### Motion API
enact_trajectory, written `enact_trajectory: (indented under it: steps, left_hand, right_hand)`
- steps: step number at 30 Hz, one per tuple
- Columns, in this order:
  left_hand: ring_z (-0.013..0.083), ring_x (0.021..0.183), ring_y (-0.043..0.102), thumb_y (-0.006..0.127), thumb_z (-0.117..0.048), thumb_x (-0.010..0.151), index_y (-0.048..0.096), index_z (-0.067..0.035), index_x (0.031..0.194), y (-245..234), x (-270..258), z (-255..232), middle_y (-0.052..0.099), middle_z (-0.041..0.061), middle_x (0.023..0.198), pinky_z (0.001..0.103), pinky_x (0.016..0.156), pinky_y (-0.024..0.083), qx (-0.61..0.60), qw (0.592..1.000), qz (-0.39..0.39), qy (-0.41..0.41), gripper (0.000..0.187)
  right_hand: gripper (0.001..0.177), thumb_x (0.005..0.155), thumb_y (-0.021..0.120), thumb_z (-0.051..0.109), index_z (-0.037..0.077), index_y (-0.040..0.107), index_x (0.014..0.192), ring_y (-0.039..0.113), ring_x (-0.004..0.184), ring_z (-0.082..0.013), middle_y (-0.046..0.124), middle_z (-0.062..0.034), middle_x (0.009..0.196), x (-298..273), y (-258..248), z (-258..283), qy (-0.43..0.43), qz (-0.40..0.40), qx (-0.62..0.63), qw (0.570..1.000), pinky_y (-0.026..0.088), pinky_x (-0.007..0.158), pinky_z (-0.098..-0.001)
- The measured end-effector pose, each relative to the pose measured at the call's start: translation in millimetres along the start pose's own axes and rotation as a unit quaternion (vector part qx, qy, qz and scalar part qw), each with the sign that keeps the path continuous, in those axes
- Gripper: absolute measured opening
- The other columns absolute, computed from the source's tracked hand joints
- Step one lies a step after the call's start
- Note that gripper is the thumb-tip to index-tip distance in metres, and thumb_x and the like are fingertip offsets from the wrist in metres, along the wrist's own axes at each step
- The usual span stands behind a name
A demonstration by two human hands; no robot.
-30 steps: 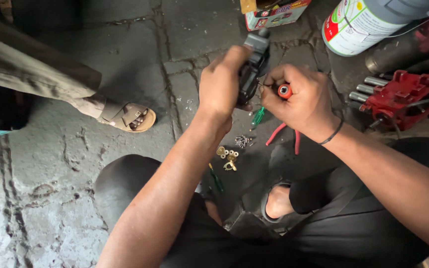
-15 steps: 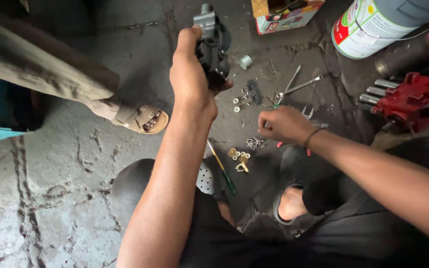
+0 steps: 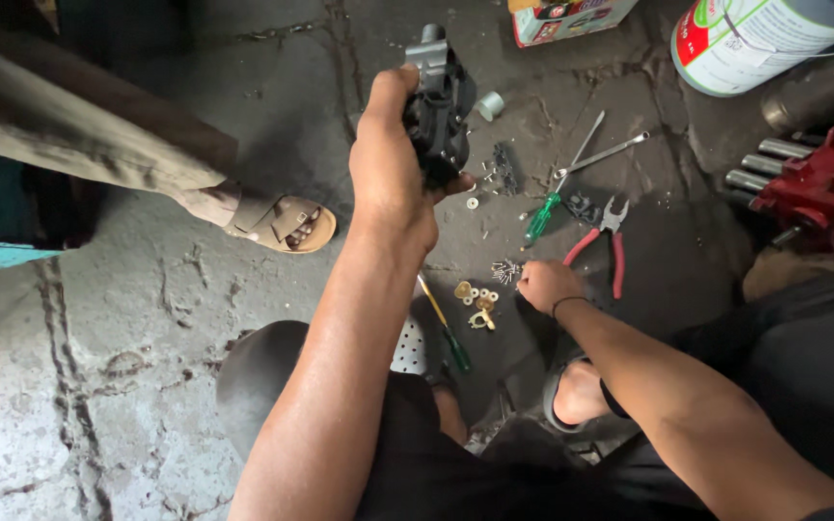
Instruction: The person disassembles and repairs a mechanical part by hand while sitting on the floor, using a screwdriver to remove screws and handling small components including a spring, brass jets, and gaskets.
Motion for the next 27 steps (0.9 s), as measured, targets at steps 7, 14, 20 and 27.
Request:
enact_trajectory:
  steps: [7, 14, 20, 27]
  left_hand:
    - [0.016, 0.067, 0.06, 0.059, -0.049, 0.081, 0.069, -0.011, 0.098, 6.9, 8.0, 2.0, 0.063, 0.003, 0.077, 0.04, 0.049, 0.053, 0.009, 1.0, 0.004, 0.0, 0.043]
    - [0.0162, 0.064, 0.06, 0.059, -0.049, 0.082, 0.068, -0.011, 0.096, 14.2, 14.4, 5.0, 0.063, 0.003, 0.075, 0.039, 0.048, 0.053, 0.016, 1.0, 0.004, -0.013, 0.041]
    - [0.0166, 0.063, 0.061, 0.058, -0.047, 0.084, 0.068, -0.013, 0.098, 14.6, 15.7, 7.1, 0.065, 0.004, 0.077, 0.039, 0.048, 0.052, -0.02, 0.999, 0.027, -0.017, 0.038]
    - [0.0209, 0.061, 0.062, 0.055, -0.043, 0.089, 0.067, -0.01, 0.097, 13.9, -1.5, 4.0, 0.066, 0.007, 0.075, 0.041, 0.045, 0.046, -0.091, 0.994, 0.058, -0.004, 0.036]
  right_hand:
    - [0.019, 0.082, 0.072, 0.029, 0.013, 0.077, 0.09, 0.071, 0.09, -0.0366, 0.075, -0.0158, 0.092, 25.9, -7.3, -9.0, -0.001, -0.044, 0.092, 0.995, 0.057, 0.081, -0.0479]
    - [0.037, 0.076, 0.07, 0.01, 0.003, 0.066, 0.112, 0.07, 0.066, -0.0287, 0.07, -0.0175, 0.086, 62.4, -124.9, 12.8, 0.009, -0.087, 0.318, 0.944, 0.056, 0.06, -0.0447]
    - [0.031, 0.087, 0.075, 0.025, 0.007, 0.069, 0.112, 0.072, 0.084, -0.0308, 0.075, -0.0142, 0.094, 1.5, -324.6, 106.3, -0.298, -0.139, 0.089, 0.94, 0.056, 0.071, -0.0438]
    - [0.025, 0.098, 0.075, 0.025, 0.004, 0.064, 0.105, 0.076, 0.086, -0.0203, 0.073, -0.0121, 0.094, -136.3, -438.5, 100.8, -0.294, -0.35, 0.22, 0.862, 0.059, 0.07, -0.0314]
Point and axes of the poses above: each hand's wrist, its own x-axis towards the middle knuckle, its own y-axis out of the palm, z = x × y, the point moved 4 cm from there along x, towards the middle knuckle
